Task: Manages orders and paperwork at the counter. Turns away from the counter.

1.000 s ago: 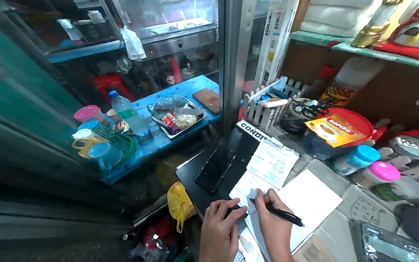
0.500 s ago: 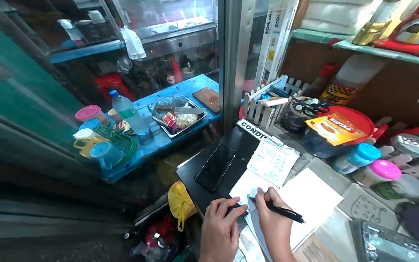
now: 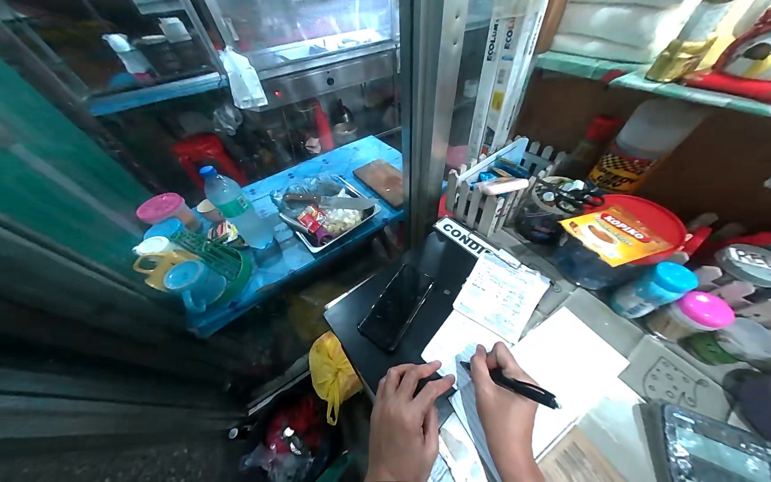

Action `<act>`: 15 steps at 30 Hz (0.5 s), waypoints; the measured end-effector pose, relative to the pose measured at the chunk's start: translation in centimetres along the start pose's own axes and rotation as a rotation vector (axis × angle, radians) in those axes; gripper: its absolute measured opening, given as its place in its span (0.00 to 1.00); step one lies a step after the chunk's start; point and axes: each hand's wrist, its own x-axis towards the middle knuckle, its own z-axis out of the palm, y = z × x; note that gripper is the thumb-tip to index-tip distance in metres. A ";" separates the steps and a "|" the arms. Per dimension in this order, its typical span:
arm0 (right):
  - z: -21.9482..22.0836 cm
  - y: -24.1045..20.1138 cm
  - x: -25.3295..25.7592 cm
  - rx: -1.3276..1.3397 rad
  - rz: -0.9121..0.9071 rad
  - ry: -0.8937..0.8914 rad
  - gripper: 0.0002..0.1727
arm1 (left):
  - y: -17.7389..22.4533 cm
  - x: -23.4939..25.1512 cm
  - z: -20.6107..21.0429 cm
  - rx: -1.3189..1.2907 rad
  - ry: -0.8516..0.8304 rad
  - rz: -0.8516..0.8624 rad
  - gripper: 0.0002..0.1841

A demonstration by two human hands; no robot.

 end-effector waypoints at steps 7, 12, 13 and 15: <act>0.0 0.0 0.0 -0.002 0.011 -0.002 0.17 | 0.0 0.0 0.0 0.002 0.003 0.002 0.23; -0.1 -0.2 0.0 -0.001 0.026 -0.007 0.17 | 0.0 0.0 0.0 0.004 0.000 -0.001 0.23; -0.1 -0.2 0.0 -0.002 0.026 -0.007 0.17 | 0.0 0.0 0.0 0.003 0.001 -0.001 0.23; -0.1 -0.2 0.1 0.001 0.034 -0.019 0.17 | 0.0 0.0 -0.1 0.000 0.003 0.001 0.22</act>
